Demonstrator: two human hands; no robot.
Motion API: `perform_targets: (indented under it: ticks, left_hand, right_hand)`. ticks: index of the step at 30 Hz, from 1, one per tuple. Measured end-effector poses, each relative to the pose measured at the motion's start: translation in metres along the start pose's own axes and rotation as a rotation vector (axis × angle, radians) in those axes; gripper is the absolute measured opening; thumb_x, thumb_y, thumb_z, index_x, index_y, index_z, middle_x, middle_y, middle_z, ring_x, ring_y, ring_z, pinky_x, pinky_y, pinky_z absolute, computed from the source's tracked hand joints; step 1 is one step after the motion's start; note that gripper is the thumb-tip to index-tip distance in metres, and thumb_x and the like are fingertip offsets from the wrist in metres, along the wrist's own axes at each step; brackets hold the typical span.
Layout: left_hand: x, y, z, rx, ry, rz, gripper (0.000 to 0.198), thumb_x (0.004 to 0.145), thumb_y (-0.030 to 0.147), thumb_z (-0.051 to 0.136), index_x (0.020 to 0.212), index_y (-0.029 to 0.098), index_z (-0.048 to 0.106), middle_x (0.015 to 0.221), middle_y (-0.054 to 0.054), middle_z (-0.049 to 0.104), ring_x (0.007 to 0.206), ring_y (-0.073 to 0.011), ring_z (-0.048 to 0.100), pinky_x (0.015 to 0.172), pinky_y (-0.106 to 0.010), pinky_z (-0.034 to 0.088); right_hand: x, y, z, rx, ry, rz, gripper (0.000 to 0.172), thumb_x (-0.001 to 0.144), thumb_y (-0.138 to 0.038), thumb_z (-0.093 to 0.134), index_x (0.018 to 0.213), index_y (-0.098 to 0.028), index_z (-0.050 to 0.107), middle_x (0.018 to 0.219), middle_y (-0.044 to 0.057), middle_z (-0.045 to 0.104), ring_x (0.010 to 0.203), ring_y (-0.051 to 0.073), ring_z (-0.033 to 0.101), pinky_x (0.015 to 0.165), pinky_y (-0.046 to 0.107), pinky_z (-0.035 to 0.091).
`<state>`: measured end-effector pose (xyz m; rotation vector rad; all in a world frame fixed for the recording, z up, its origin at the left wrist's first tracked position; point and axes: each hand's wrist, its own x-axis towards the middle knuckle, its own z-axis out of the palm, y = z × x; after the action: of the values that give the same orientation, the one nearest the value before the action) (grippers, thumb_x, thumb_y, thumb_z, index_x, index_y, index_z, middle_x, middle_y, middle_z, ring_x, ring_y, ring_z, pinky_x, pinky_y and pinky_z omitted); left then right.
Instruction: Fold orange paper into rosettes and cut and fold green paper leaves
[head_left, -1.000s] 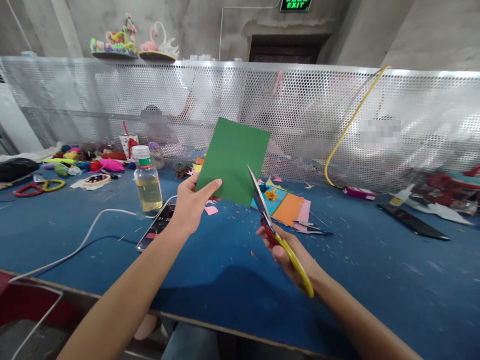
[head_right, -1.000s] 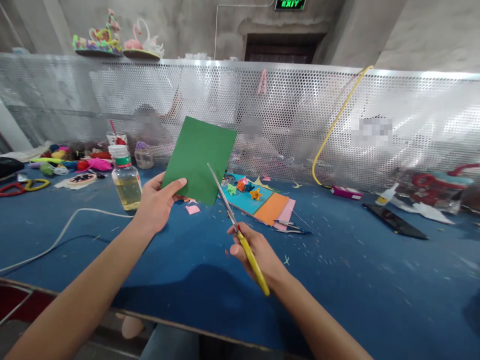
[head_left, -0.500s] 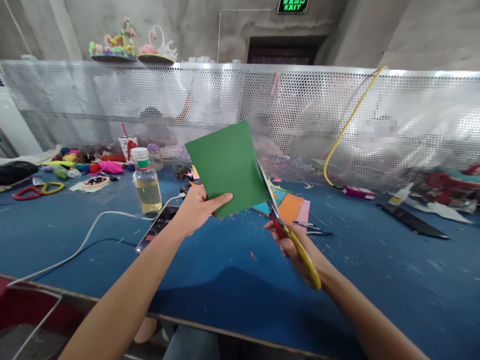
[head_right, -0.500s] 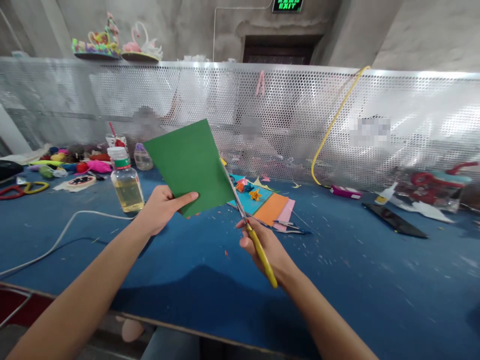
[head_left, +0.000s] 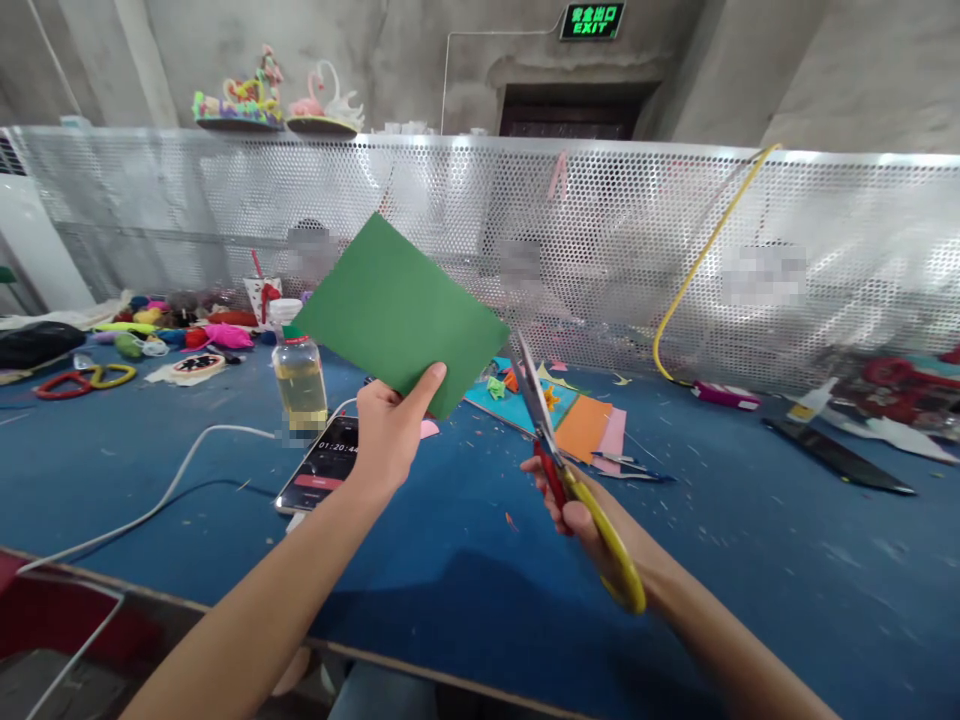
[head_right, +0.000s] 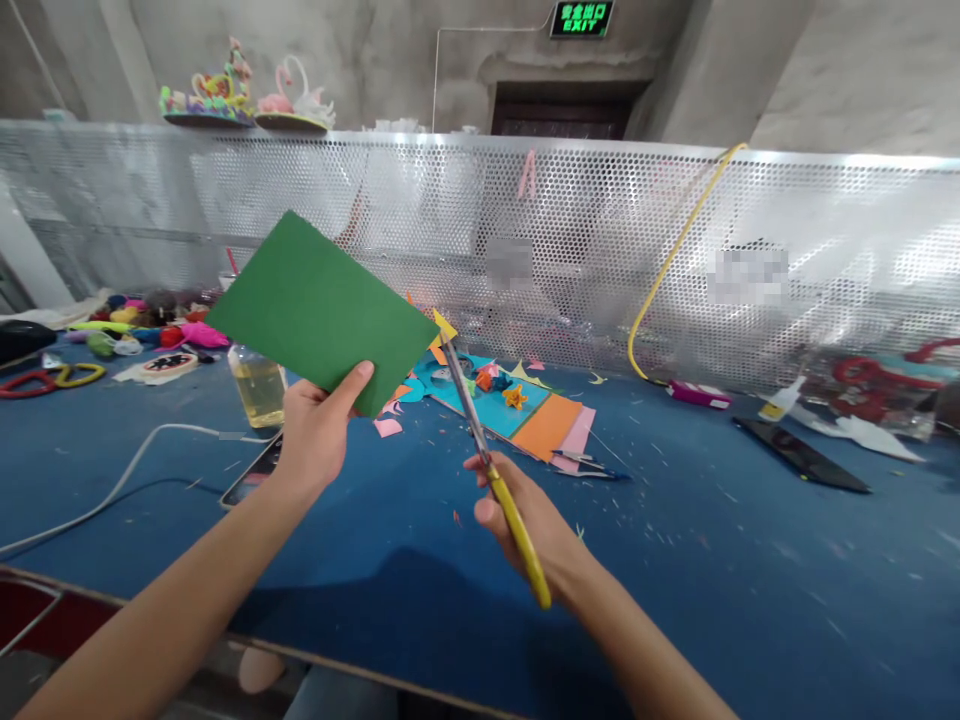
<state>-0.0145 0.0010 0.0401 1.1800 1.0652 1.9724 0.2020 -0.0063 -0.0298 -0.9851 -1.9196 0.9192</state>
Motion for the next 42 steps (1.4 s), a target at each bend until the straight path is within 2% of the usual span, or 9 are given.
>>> perform_targets:
  ticks: [3, 7, 12, 15, 20, 26, 31, 36, 42]
  left_hand:
    - [-0.009, -0.003, 0.004, 0.054, 0.014, 0.056, 0.027, 0.067, 0.041, 0.07, 0.066, 0.014, 0.067, 0.053, 0.0, 0.059, 0.049, -0.0111, 0.055, 0.045, -0.022, 0.046]
    - [-0.023, -0.004, 0.009, 0.159, -0.038, 0.091, 0.029, 0.069, 0.038, 0.068, 0.055, 0.014, 0.061, 0.048, 0.002, 0.055, 0.044, -0.0088, 0.049, 0.041, -0.02, 0.041]
    - [-0.032, -0.002, 0.014, 0.124, -0.045, 0.102, 0.022, 0.067, 0.034, 0.071, 0.067, 0.012, 0.067, 0.066, -0.005, 0.068, 0.06, -0.0151, 0.062, 0.054, -0.024, 0.051]
    - [-0.033, -0.001, 0.014, 0.104, -0.039, 0.109, 0.021, 0.066, 0.033, 0.072, 0.071, 0.013, 0.069, 0.073, -0.006, 0.071, 0.068, -0.017, 0.065, 0.061, -0.025, 0.054]
    - [-0.036, 0.001, 0.015, 0.1, -0.023, 0.11, 0.02, 0.068, 0.031, 0.072, 0.077, 0.013, 0.07, 0.077, -0.006, 0.073, 0.073, -0.0173, 0.067, 0.065, -0.024, 0.055]
    - [-0.041, 0.006, 0.015, 0.115, -0.018, 0.139, 0.016, 0.069, 0.028, 0.071, 0.078, 0.015, 0.069, 0.081, -0.004, 0.073, 0.073, -0.0144, 0.068, 0.066, -0.021, 0.055]
    - [-0.04, 0.009, 0.014, 0.173, -0.025, 0.181, 0.016, 0.07, 0.028, 0.07, 0.08, 0.015, 0.069, 0.083, -0.004, 0.073, 0.075, -0.0153, 0.068, 0.07, -0.024, 0.055]
    - [-0.04, 0.012, 0.014, 0.218, -0.025, 0.237, 0.013, 0.068, 0.025, 0.07, 0.077, 0.016, 0.068, 0.081, -0.004, 0.073, 0.076, -0.0179, 0.067, 0.073, -0.028, 0.055]
    - [-0.044, 0.022, 0.015, 0.217, -0.057, 0.235, 0.009, 0.066, 0.021, 0.071, 0.074, 0.017, 0.068, 0.081, -0.003, 0.073, 0.075, -0.0163, 0.068, 0.071, -0.025, 0.055]
  right_hand:
    - [-0.003, -0.006, 0.012, 0.153, -0.061, 0.05, 0.082, 0.056, -0.085, 0.043, 0.106, -0.021, 0.052, 0.086, 0.002, 0.043, 0.058, 0.011, 0.044, 0.056, 0.03, 0.047]
    - [-0.005, -0.007, 0.019, 0.254, -0.086, 0.06, 0.081, 0.053, -0.084, 0.048, 0.105, -0.022, 0.051, 0.087, 0.0, 0.04, 0.058, 0.01, 0.041, 0.06, 0.029, 0.046]
    - [-0.004, -0.01, 0.021, 0.341, -0.063, 0.082, 0.082, 0.048, -0.085, 0.051, 0.1, -0.021, 0.052, 0.08, -0.002, 0.038, 0.056, 0.009, 0.035, 0.063, 0.031, 0.046]
    - [-0.003, -0.017, 0.021, 0.351, -0.044, 0.079, 0.08, 0.047, -0.085, 0.051, 0.093, -0.021, 0.053, 0.075, -0.003, 0.038, 0.055, 0.009, 0.033, 0.066, 0.033, 0.046]
    - [-0.005, -0.025, 0.024, 0.332, -0.033, 0.072, 0.079, 0.046, -0.088, 0.047, 0.086, -0.02, 0.052, 0.064, -0.005, 0.038, 0.051, 0.01, 0.032, 0.05, 0.027, 0.036]
    - [-0.009, -0.025, 0.026, 0.269, -0.046, 0.023, 0.077, 0.053, -0.089, 0.037, 0.084, -0.02, 0.048, 0.06, -0.005, 0.039, 0.048, 0.01, 0.033, 0.045, 0.026, 0.032]
    - [-0.009, -0.02, 0.025, 0.245, -0.056, 0.009, 0.077, 0.054, -0.089, 0.036, 0.086, -0.02, 0.049, 0.063, -0.004, 0.039, 0.048, 0.01, 0.034, 0.045, 0.026, 0.031]
    - [-0.008, -0.016, 0.024, 0.237, -0.063, -0.029, 0.079, 0.054, -0.088, 0.038, 0.096, -0.022, 0.051, 0.068, -0.004, 0.037, 0.051, 0.01, 0.032, 0.056, 0.029, 0.04]
    - [-0.009, -0.022, 0.016, 0.2, -0.023, -0.063, 0.081, 0.053, -0.087, 0.04, 0.103, -0.024, 0.052, 0.077, -0.001, 0.041, 0.059, 0.012, 0.037, 0.055, 0.027, 0.04]
